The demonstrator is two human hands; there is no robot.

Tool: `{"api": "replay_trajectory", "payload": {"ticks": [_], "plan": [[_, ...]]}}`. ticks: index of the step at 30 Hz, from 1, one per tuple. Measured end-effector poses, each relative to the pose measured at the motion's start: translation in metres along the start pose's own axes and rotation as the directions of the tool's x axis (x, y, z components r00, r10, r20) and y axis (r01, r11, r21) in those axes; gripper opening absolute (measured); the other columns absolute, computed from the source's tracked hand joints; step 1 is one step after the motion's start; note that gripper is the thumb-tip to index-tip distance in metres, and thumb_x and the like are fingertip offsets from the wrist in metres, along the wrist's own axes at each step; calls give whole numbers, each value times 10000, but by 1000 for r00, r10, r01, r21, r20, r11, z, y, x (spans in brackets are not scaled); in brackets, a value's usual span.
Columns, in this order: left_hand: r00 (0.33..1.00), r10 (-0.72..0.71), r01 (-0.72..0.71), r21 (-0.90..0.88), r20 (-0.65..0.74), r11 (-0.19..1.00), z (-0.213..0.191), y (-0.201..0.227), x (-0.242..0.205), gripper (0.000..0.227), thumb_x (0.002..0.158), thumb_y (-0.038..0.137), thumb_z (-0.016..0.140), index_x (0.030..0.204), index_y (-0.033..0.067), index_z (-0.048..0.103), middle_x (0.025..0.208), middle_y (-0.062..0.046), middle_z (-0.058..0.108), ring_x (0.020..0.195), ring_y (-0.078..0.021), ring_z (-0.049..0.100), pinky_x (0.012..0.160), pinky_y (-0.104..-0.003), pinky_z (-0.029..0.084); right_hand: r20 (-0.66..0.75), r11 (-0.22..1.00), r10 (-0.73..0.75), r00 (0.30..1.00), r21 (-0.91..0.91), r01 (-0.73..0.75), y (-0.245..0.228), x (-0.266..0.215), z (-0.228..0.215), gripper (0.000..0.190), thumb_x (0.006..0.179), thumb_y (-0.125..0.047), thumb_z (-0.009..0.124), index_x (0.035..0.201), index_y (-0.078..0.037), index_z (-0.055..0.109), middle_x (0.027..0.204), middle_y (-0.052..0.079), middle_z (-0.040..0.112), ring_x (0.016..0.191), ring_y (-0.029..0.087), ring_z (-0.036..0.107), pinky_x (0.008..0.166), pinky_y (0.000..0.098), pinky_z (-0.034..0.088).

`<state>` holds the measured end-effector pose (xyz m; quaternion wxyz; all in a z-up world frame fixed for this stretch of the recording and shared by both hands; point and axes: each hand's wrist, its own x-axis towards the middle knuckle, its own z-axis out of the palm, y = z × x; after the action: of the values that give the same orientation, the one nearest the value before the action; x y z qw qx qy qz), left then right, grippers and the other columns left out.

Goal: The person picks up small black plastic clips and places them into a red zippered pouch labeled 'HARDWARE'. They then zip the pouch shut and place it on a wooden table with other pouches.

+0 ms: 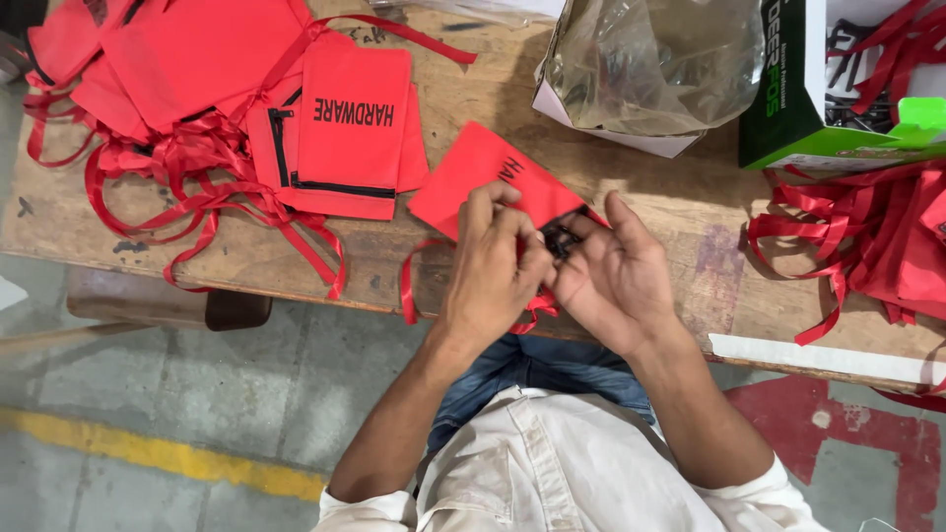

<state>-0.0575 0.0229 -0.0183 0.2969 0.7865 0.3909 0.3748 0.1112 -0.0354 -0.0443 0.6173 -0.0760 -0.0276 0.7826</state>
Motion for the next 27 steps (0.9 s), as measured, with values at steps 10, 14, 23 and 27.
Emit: {"api": "replay_trajectory", "payload": {"ticks": [10, 14, 23, 27], "plan": [[994, 64, -50, 138, -92, 989, -46, 33, 23, 143, 903, 42, 697, 1003, 6, 601, 1350, -215, 459, 1147, -345, 511, 1026, -477, 446, -144, 969, -20, 989, -247, -16, 6, 25, 87, 880, 994, -637, 439, 1465, 107, 430, 1444, 215, 545, 1355, 286, 525, 1207, 414, 384], [982, 124, -89, 233, -141, 968, -57, 33, 29, 145, 930, 47, 707, 1023, 15, 601, 1360, -205, 453, 1201, -347, 505, 1039, -461, 464, -95, 953, -29, 995, -304, -1, 9, 32, 97, 924, 979, -692, 444, 1504, 69, 409, 1450, 169, 491, 1385, 261, 473, 1252, 399, 332], [993, 36, -18, 154, -113, 988, -63, 25, 26, 137, 934, 41, 690, 1034, 1, 605, 1352, -197, 446, 1107, -296, 563, 933, -411, 501, 69, 780, -51, 996, -621, 83, -3, 1, 106, 670, 1041, -406, 517, 1505, 65, 414, 1543, 211, 469, 1464, 285, 451, 1265, 423, 348], [987, 106, -89, 135, -123, 987, -57, 11, 16, 82, 1044, 31, 661, 1047, -7, 588, 1321, -158, 460, 1215, -285, 574, 993, -387, 534, 535, 143, -344, 772, -783, 606, -87, -30, 120, 135, 1027, -36, 619, 1136, 7, 684, 1186, 155, 746, 1073, 258, 780, 955, 401, 685]]}}
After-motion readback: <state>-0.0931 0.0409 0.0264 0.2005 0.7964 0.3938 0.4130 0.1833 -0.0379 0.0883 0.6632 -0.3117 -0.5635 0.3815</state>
